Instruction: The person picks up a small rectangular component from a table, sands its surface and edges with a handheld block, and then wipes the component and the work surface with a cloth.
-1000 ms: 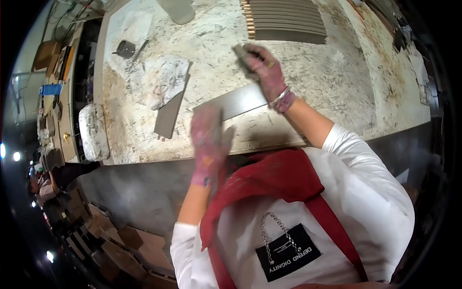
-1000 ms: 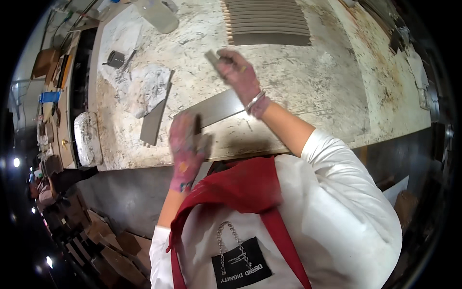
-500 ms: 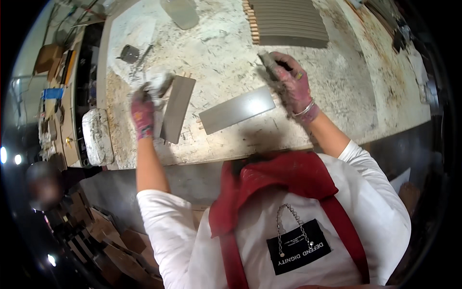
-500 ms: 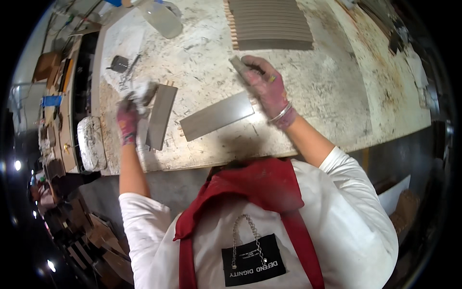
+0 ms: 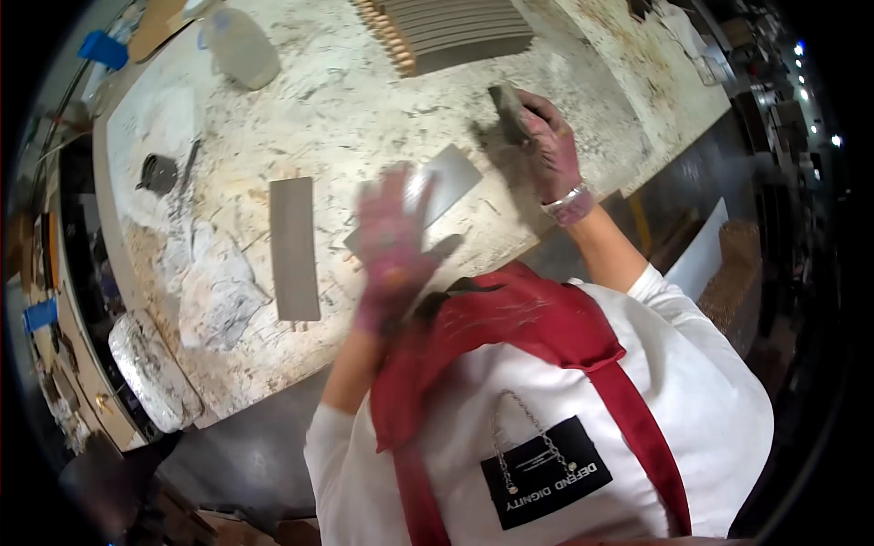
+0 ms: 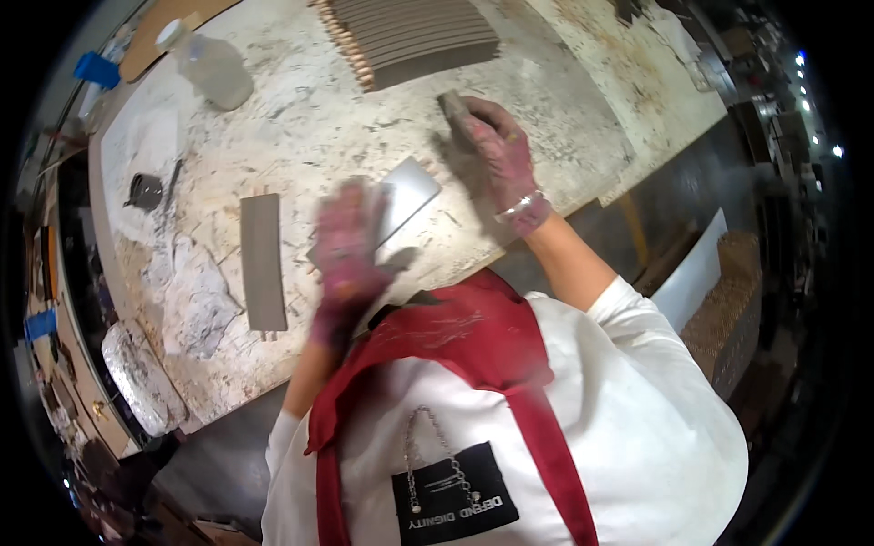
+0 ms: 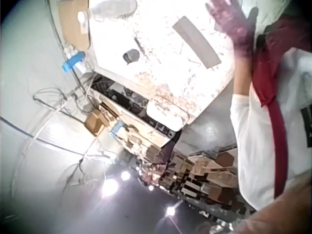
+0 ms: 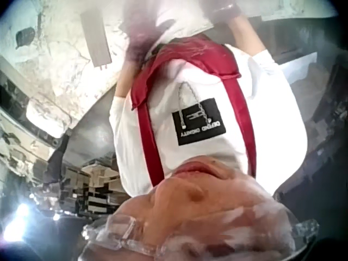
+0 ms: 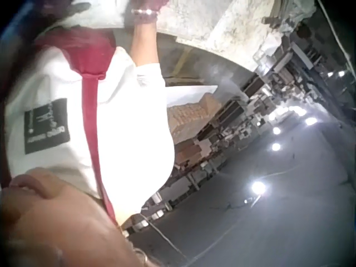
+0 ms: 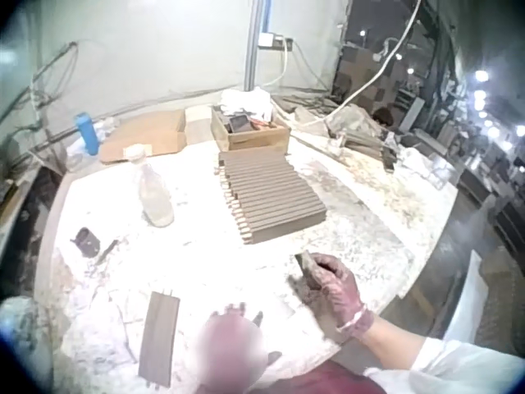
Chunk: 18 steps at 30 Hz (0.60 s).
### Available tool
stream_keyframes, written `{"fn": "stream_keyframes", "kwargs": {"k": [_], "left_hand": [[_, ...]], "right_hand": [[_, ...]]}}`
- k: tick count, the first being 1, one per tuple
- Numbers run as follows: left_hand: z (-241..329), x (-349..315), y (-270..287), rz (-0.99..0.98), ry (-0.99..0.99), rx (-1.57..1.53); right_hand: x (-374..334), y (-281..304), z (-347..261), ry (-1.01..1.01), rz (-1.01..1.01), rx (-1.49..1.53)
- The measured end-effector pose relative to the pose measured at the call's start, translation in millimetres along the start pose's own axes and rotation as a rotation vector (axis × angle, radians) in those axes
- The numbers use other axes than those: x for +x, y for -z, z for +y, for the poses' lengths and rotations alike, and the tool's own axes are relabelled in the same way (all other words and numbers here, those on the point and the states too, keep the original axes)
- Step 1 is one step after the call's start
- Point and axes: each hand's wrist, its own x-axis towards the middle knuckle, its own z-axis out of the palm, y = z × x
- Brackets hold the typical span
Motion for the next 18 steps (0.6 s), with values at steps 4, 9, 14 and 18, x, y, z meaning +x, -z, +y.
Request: {"fn": "stream_keyframes", "kwargs": {"k": [4, 9, 14, 18], "left_hand": [[1.6, 6.7, -29.9, -0.002, 0.080, 0.003], [-12.7, -11.6, 11.0, 0.018, 0.182, -0.131], [-57.5, -43.0, 56.2, 0.351, 0.512, 0.171], [-86.8, -54.9, 50.5, 0.202, 0.566, 0.180]], "right_hand": [[4.3, 5.9, -0.9, 0.054, -0.028, -0.183], [12.8, 30.1, 9.4, 0.068, -0.048, -0.107], [27.1, 38.7, 16.4, -0.019, -0.146, -0.096], [28.9, 32.1, 23.5, -0.034, -0.227, -0.132]]}}
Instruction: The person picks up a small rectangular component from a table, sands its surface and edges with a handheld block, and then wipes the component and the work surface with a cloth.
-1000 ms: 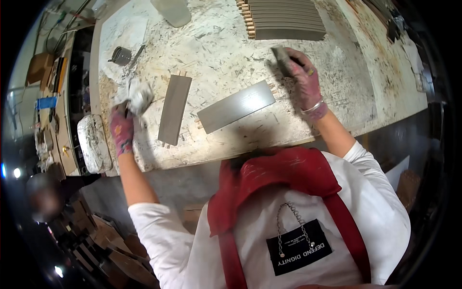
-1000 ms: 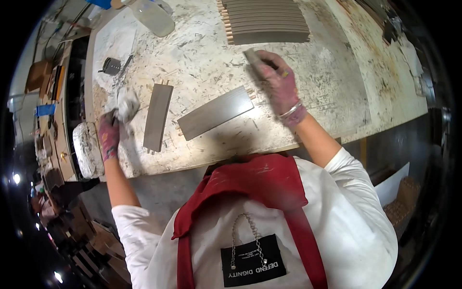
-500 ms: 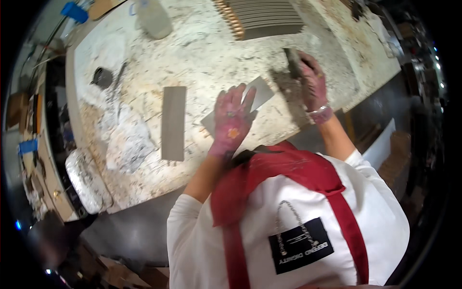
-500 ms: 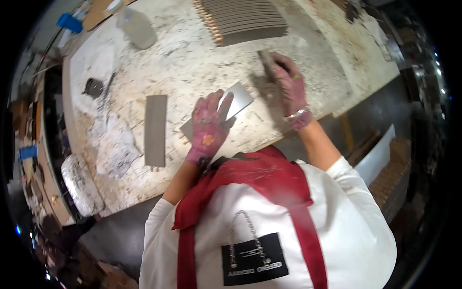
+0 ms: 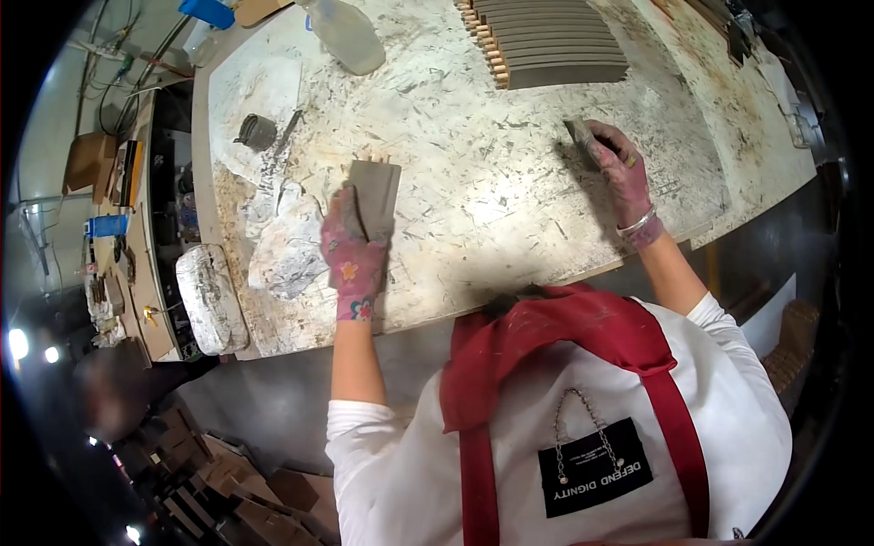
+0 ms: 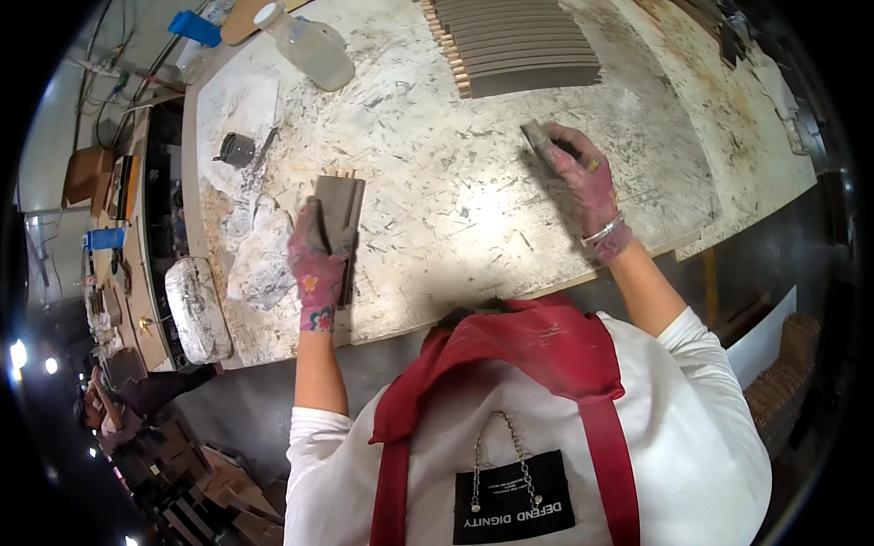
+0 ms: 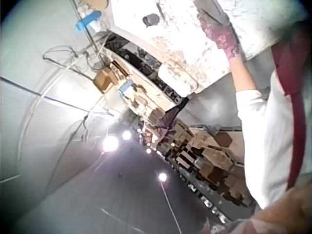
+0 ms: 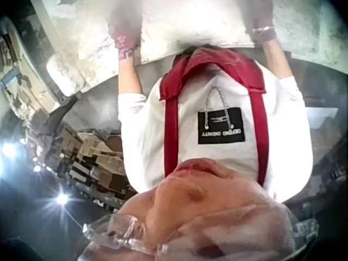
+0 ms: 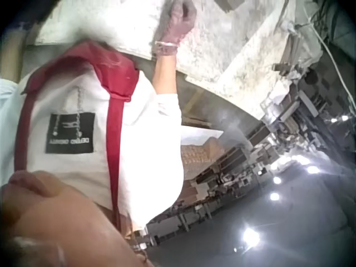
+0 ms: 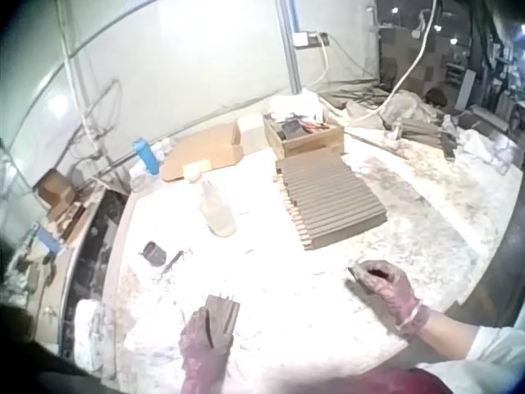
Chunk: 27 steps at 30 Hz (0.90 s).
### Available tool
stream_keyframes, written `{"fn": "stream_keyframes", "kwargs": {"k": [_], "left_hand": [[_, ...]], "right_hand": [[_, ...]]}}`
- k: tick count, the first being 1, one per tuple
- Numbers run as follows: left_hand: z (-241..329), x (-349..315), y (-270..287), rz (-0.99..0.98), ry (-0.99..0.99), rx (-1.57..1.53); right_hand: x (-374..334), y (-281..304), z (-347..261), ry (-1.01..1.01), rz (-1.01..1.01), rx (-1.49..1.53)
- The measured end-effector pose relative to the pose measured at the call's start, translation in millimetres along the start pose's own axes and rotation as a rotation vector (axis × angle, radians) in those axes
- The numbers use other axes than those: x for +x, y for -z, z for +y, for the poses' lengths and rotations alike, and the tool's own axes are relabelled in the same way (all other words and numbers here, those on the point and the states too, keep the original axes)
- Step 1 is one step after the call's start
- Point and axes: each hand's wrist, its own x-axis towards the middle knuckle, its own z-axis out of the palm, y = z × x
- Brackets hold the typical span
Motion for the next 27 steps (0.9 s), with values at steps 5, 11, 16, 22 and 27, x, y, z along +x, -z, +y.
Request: {"fn": "stream_keyframes", "kwargs": {"k": [5, 11, 16, 22, 27], "left_hand": [[-3.1, -11.8, -13.3, 0.055, -0.038, 0.173], [-4.2, -16.7, -21.8, -0.064, 0.095, 0.034], [3.8, -20.5, -14.1, -0.057, 0.037, 0.004], [24.8, -29.5, 16.8, -0.172, 0.046, -0.021], [36.4, -35.6, 23.3, -0.254, 0.101, 0.080]], "right_hand": [[-8.8, 2.0, -2.4, -0.015, -0.034, -0.052], [-26.9, -8.8, 1.9, -0.114, 0.011, 0.296], [-39.9, -4.6, 0.5, -0.147, 0.058, -0.071], [-52.8, 14.2, -4.7, -0.062, 0.143, 0.039], [-49.6, 39.0, -15.6, -0.210, 0.246, -0.082]]}}
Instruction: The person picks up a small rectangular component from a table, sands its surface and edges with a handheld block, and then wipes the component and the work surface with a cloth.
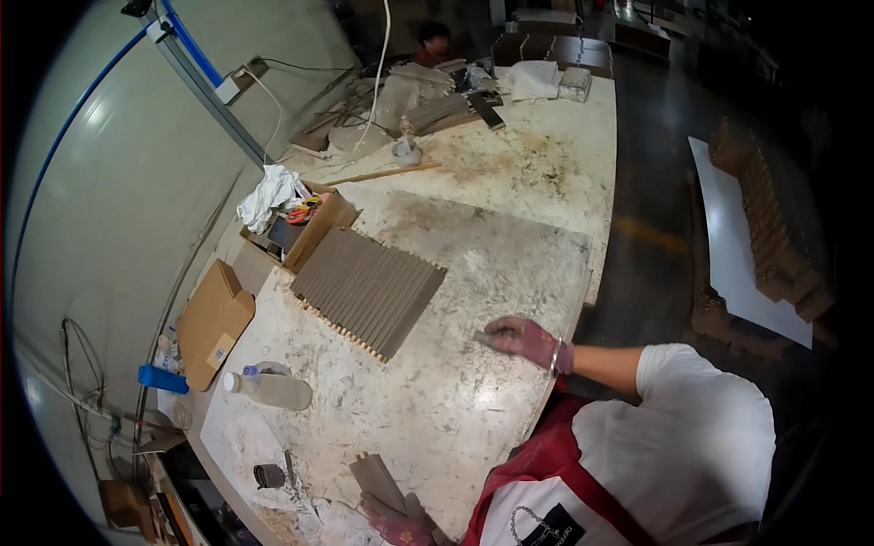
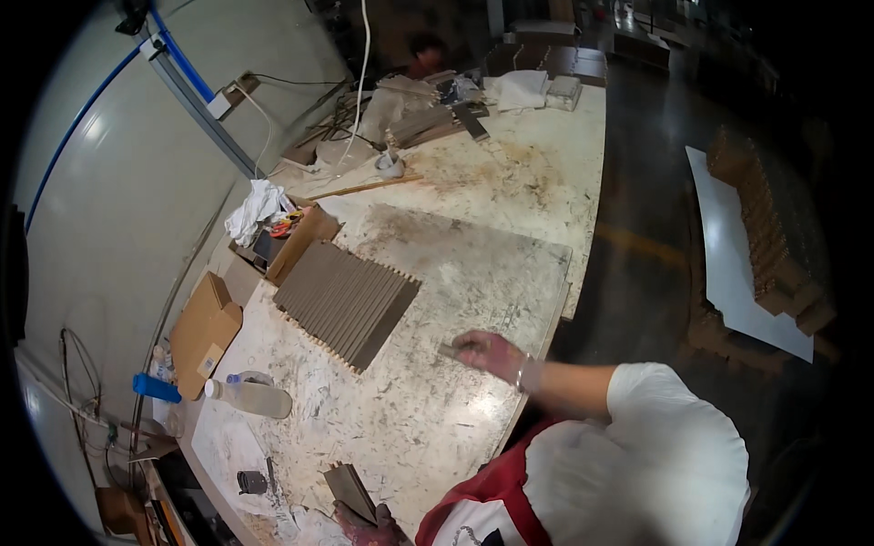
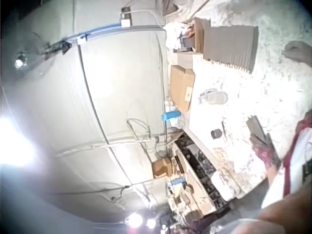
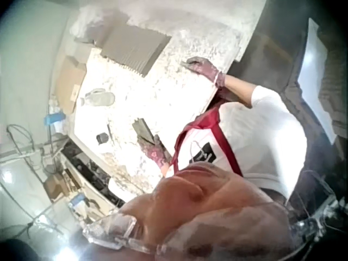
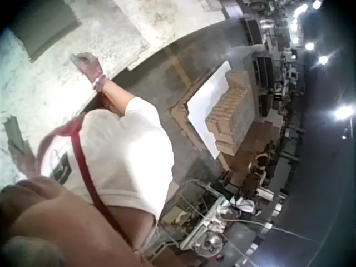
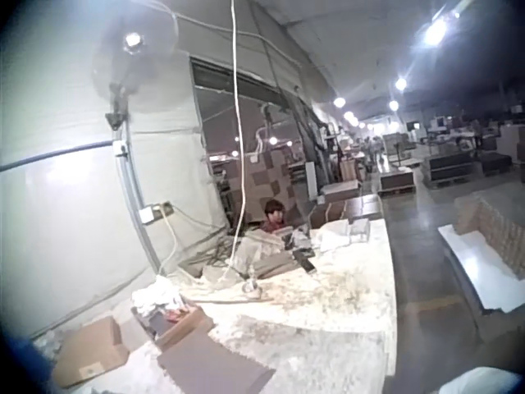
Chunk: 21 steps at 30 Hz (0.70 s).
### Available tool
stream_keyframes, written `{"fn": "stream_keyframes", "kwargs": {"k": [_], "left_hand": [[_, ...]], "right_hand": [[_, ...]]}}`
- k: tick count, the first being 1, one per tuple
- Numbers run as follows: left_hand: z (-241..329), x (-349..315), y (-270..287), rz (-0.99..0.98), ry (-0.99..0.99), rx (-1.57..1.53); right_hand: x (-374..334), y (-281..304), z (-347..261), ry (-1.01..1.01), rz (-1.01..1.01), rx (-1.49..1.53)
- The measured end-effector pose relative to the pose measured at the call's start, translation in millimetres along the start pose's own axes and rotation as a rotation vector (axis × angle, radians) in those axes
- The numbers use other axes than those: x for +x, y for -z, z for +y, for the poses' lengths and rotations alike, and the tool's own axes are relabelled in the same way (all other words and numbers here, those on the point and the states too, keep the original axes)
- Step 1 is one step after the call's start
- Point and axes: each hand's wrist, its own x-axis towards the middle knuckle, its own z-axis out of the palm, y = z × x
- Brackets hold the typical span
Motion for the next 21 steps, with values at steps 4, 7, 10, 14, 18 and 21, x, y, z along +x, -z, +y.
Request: {"fn": "stream_keyframes", "kwargs": {"k": [4, 7, 10, 14, 18, 21], "left_hand": [[2.2, -11.1, -2.8, 0.101, 0.025, 0.031], [2.1, -17.3, -10.5, 0.103, 0.102, 0.068], [0.7, -13.6, -27.3, 0.120, 0.190, 0.054], [-10.4, -1.6, -50.7, 0.311, 0.160, -0.206], [-18.6, -11.1, -54.9, 0.539, 0.068, 0.177], [-12.1, -14.8, -50.3, 0.409, 0.353, 0.128]], "right_hand": [[70.4, 61.8, -46.8, -0.085, 0.100, 0.050], [148.3, 116.5, -82.4, 0.044, 0.156, 0.243], [205.0, 144.7, -90.4, 0.033, 0.295, 0.699], [203.1, 161.0, -44.3, 0.708, 0.151, -0.308], [210.4, 150.6, -0.3, 0.512, -0.242, -0.320], [225.8, 161.6, 30.1, -0.304, -0.273, 0.831]]}}
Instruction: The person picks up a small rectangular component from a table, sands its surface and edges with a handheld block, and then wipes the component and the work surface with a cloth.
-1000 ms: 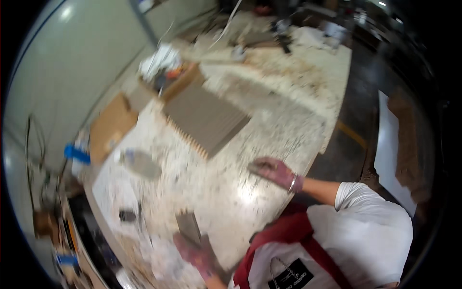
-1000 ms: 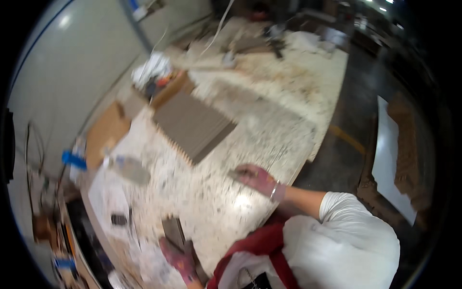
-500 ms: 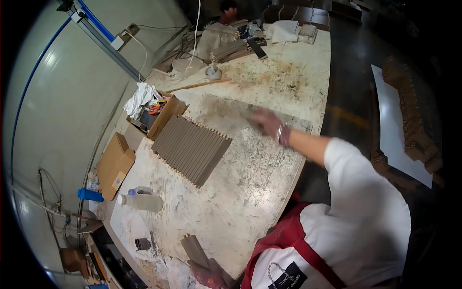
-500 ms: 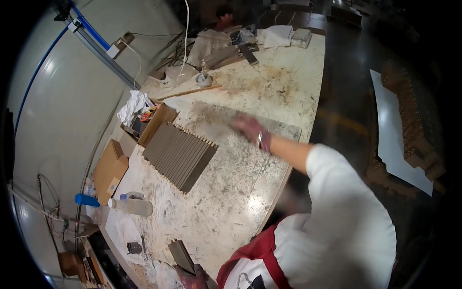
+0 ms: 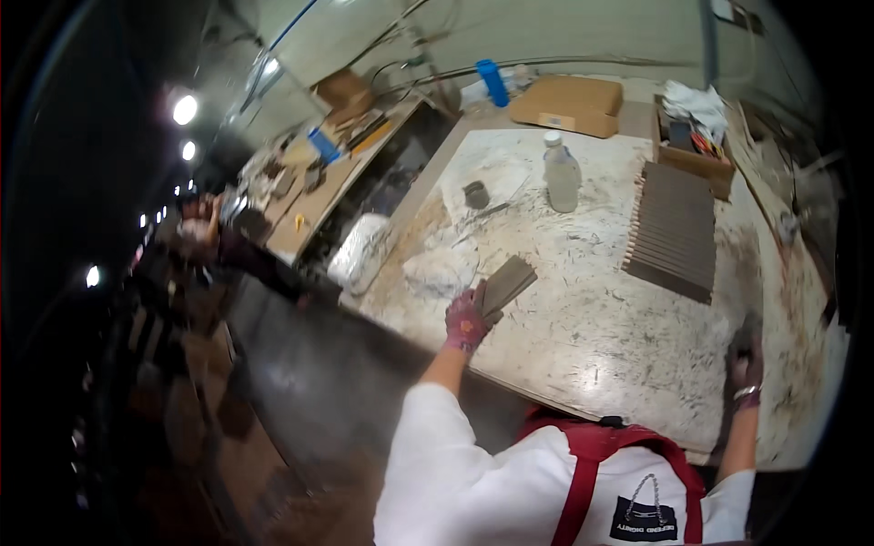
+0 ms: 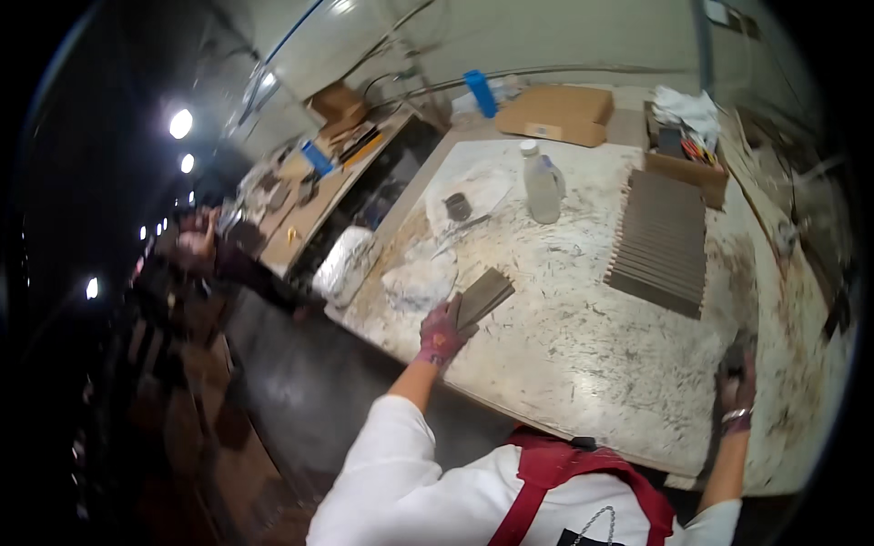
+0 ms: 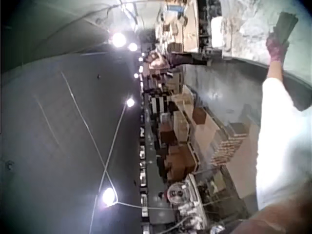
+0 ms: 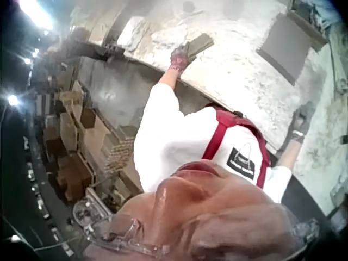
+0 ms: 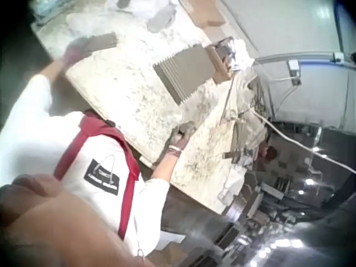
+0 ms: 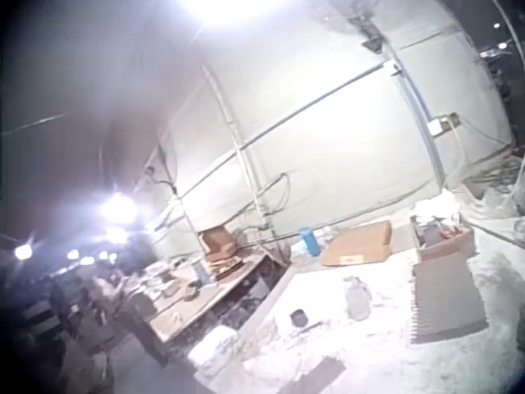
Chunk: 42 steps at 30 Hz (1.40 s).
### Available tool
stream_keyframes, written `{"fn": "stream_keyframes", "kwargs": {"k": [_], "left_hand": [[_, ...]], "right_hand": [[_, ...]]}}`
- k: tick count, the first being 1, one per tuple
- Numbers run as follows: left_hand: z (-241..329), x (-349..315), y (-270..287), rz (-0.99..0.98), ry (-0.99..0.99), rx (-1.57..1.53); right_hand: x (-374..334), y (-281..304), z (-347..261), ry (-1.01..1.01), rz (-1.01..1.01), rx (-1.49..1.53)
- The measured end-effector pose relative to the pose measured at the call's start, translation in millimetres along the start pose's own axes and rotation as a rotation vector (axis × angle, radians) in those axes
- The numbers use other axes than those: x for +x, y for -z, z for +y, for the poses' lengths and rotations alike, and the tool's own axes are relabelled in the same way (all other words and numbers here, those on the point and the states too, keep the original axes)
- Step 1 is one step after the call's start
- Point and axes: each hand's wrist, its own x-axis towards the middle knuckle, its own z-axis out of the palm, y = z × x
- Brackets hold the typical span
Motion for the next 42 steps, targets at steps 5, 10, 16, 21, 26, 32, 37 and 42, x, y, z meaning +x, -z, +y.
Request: {"fn": "stream_keyframes", "kwargs": {"k": [5, 10, 16, 21, 26, 32, 37, 42], "left_hand": [[7.9, 3.7, 9.7, -0.119, -0.014, 0.083], [17.7, 5.7, 23.4, -0.170, -0.030, 0.120], [102.0, 10.6, 32.9, 0.159, -0.410, -0.090], [209.1, 20.7, -3.0, 0.033, -0.675, -0.505], [274.6, 18.6, -38.4, -0.089, -0.852, -0.311], [302.8, 33.8, -47.4, -0.024, -0.828, -0.110], [299.0, 45.0, -43.2, -0.123, -0.816, -0.046], [311.2, 48.2, -46.0, -0.144, -1.015, -0.300]], "right_hand": [[9.9, 37.1, 12.7, 0.147, -0.137, -0.297], [15.3, 32.6, 18.0, -0.059, -0.067, 0.005], [8.7, 1.2, 29.6, -0.099, -0.145, -0.084], [-20.5, -23.6, 51.2, 0.596, -0.174, -1.365], [-48.2, -33.6, 46.8, -0.058, -0.158, -0.113], [-72.4, -25.3, 33.5, -0.031, 0.005, -0.092], [-74.2, -9.6, 36.8, 0.018, -0.043, -0.042], [-82.6, -21.3, 39.6, 0.079, -0.014, -0.117]]}}
